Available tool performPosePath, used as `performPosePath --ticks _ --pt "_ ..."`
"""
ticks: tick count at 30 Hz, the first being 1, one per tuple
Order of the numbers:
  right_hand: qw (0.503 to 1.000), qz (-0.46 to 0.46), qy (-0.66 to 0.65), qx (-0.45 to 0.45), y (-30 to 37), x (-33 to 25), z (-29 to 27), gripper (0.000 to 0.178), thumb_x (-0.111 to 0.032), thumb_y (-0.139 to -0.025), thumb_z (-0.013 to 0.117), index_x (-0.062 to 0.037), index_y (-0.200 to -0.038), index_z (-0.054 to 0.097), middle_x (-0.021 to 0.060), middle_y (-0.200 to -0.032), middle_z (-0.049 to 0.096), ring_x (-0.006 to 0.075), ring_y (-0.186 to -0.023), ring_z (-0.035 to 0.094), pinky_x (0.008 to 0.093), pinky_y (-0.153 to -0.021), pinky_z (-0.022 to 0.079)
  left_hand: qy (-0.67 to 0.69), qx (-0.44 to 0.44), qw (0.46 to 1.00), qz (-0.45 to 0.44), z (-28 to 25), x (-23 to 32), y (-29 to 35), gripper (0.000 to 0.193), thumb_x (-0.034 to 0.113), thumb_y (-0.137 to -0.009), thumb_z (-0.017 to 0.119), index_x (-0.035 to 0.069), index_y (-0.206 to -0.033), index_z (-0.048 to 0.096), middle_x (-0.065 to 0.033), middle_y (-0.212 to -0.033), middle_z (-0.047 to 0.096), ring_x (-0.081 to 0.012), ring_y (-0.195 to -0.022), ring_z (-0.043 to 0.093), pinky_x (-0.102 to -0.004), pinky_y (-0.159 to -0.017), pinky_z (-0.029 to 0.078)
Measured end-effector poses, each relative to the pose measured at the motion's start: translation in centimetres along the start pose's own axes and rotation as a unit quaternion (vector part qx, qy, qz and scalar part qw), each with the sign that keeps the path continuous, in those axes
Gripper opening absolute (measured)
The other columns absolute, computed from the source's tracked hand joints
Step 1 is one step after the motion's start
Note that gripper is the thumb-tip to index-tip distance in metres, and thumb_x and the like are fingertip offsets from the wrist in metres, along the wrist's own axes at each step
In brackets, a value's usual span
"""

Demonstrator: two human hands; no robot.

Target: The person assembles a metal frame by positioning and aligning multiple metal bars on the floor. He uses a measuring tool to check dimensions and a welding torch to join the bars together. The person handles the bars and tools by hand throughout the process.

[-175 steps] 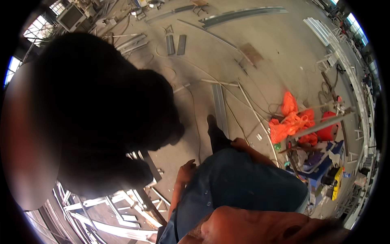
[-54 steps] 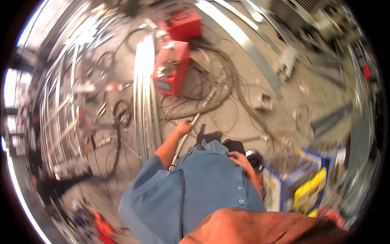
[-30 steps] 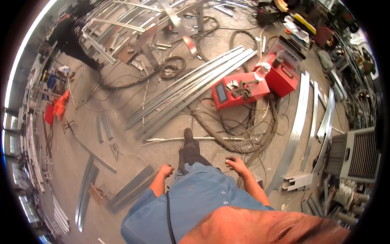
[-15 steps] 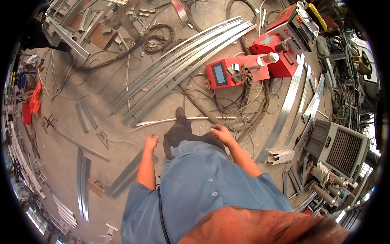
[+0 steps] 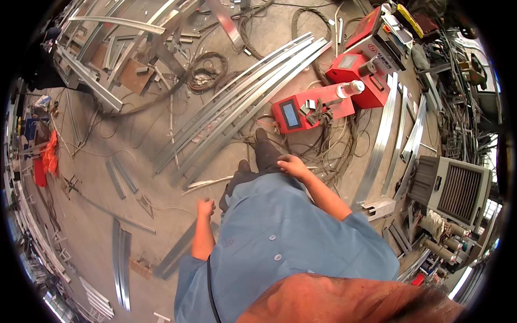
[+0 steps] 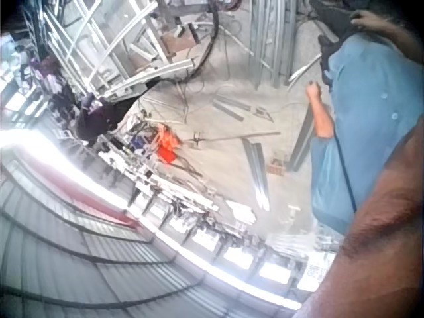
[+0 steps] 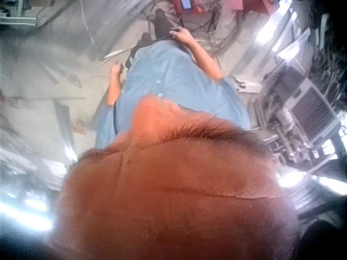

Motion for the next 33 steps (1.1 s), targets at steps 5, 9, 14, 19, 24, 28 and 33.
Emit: performPosePath --ticks 5,9,14,19,24,28,33 --pt "0.998 -0.015 0.038 -0.049 -5.5 -2.4 -1.4 0.05 -0.031 -0.09 0.067 0.0016 -0.128 0.061 0.0081 -0.101 0.069 0.0151 -0.086 0.065 0.0307 -0.073 0.052 0.018 0.015 1.0 -0.01 1.9 4.7 -0.2 0.051 0.009 -0.087 0.061 -0.007 -0.134 0.051 -0.0066 -0.081 0.061 -0.0148 -0.06 0.058 -0.026 -0.043 0.037" --pt "0.992 -0.061 0.091 -0.068 -9.7 -5.8 -3.9 0.046 -0.027 -0.09 0.067 0.004 -0.123 0.063 0.0103 -0.099 0.069 0.0164 -0.084 0.065 0.0323 -0.073 0.053 0.048 -0.011 0.999 -0.009 4.2 8.7 -3.5 0.049 0.011 -0.088 0.061 -0.006 -0.133 0.052 -0.0071 -0.085 0.063 -0.0149 -0.062 0.06 -0.026 -0.043 0.038" --pt "0.997 -0.061 0.036 -0.024 -15.1 -7.9 -9.2 0.04 -0.027 -0.086 0.07 0.0048 -0.11 0.068 0.012 -0.086 0.071 0.018 -0.076 0.067 0.0343 -0.074 0.054 0.039 0.011 0.999 0.032 8.2 17.5 -4.2 0.051 0.015 -0.089 0.061 -0.005 -0.135 0.052 -0.0085 -0.094 0.065 -0.0157 -0.071 0.063 -0.028 -0.05 0.045" --pt "0.999 -0.03 0.019 0.01 -19.9 -8.7 -14.2 0.04 -0.028 -0.085 0.07 0.0035 -0.109 0.069 0.0117 -0.083 0.07 0.0195 -0.075 0.067 0.035 -0.075 0.053 0.047 0.02 0.997 0.061 11.2 24.4 -3.9 0.055 0.014 -0.089 0.063 -0.006 -0.138 0.049 -0.0119 -0.099 0.066 -0.0174 -0.076 0.064 -0.0292 -0.056 0.049" --pt "0.999 -0.012 0.025 0.038 -23.3 -8.6 -17.3 0.039 -0.029 -0.082 0.068 0.0022 -0.106 0.07 0.0136 -0.084 0.071 0.0215 -0.079 0.068 0.0357 -0.076 0.053 0.008 0.02 0.998 0.064 13.2 27.0 -3.5 0.054 0.013 -0.09 0.063 -0.007 -0.138 0.049 -0.0144 -0.102 0.067 -0.0192 -0.079 0.066 -0.0306 -0.059 0.051" --pt "0.999 -0.014 0.022 0.028 -24.8 -9.2 -17.7 0.041 -0.031 -0.081 0.068 0.0018 -0.106 0.071 0.0156 -0.089 0.072 0.0235 -0.083 0.069 0.0367 -0.078 0.053 -0.004 0.027 0.998 0.064 13.1 25.8 -4.9 0.054 0.012 -0.088 0.063 -0.009 -0.136 0.05 -0.0187 -0.105 0.067 -0.0221 -0.08 0.068 -0.0326 -0.062 0.054" --pt "0.999 -0.014 0.032 0.033 -25.4 -9.2 -17.1 0.042 -0.03 -0.081 0.067 0.0016 -0.107 0.07 0.0171 -0.093 0.072 0.0259 -0.088 0.069 0.0374 -0.081 0.052 -0.021 0.038 0.996 0.076 12.7 24.8 -6.3 0.051 0.012 -0.087 0.064 -0.01 -0.132 0.054 -0.0172 -0.1 0.068 -0.0209 -0.075 0.067 -0.0311 -0.058 0.052"
Point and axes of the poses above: each hand's wrist, its own y-axis away from the middle knuckle, its own z-axis out of the palm, x = y × z, the point moved 4 cm from there along -y, towards the middle knuckle
